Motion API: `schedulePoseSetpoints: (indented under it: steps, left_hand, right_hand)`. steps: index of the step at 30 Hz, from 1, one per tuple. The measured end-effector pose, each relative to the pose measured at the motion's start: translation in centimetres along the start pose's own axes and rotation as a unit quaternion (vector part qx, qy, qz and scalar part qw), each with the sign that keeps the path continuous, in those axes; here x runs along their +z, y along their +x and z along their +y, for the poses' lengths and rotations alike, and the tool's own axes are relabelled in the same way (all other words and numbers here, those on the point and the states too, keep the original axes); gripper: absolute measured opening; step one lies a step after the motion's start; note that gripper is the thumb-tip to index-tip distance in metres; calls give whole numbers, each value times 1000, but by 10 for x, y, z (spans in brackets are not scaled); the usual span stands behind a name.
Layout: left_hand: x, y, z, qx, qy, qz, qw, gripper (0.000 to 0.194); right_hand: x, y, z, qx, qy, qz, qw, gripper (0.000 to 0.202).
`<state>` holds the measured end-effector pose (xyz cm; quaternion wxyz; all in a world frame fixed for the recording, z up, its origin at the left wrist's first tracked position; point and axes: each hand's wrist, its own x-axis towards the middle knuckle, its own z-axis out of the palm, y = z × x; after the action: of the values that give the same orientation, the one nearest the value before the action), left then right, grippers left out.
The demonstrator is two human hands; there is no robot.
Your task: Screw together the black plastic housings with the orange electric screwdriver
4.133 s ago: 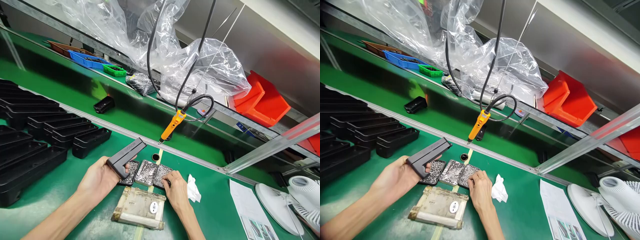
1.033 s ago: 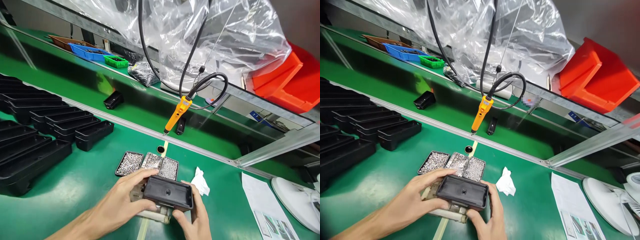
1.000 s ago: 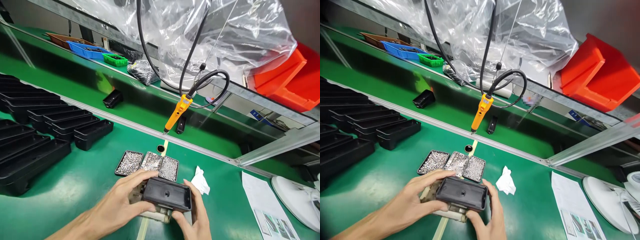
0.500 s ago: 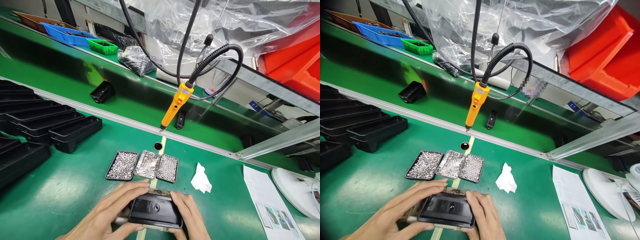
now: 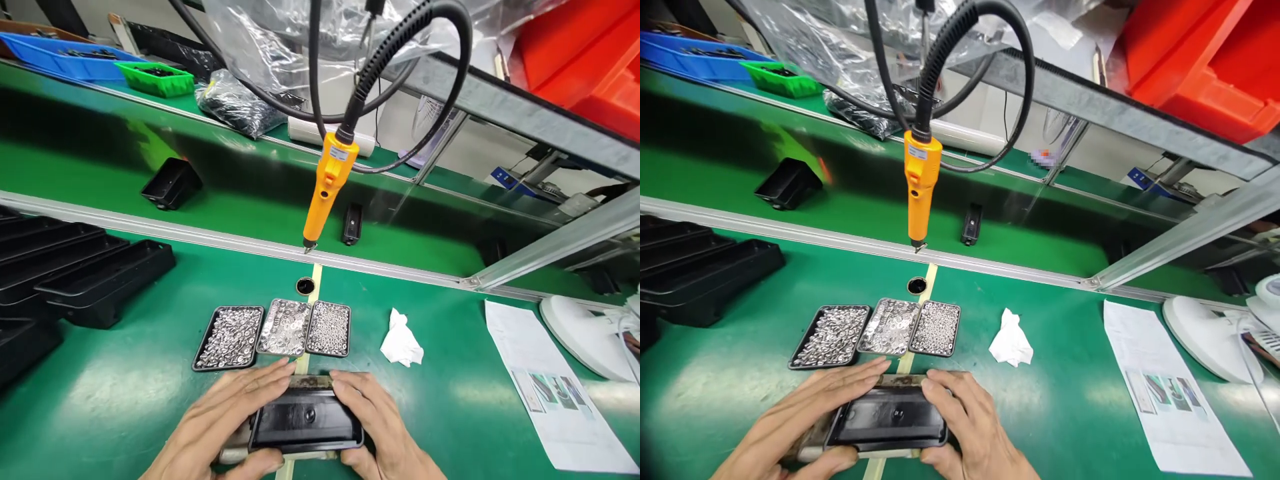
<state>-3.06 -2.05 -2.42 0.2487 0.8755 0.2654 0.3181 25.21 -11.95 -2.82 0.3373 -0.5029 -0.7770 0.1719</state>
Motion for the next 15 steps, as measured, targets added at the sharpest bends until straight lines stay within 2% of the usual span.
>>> schedulePoseSetpoints:
  steps: [6, 10, 12, 15]
  left_hand:
    - [6, -2, -3, -1, -32, -7, 999, 55]
    - [-4, -5, -12, -3, -40, -47, 998, 61]
    - [-16, 3, -19, -35, -43, -90, 994, 50]
    - [-31, 31, -31, -108, -16, -130, 985, 29]
  right_hand:
    - [9, -6, 10, -5, 1, 7, 1000, 60]
    - [13, -8, 20, -11, 46, 0, 999, 62]
    - [13, -9, 23, 17, 111, 16, 994, 63]
    - [13, -8, 24, 117, 232, 103, 960, 59]
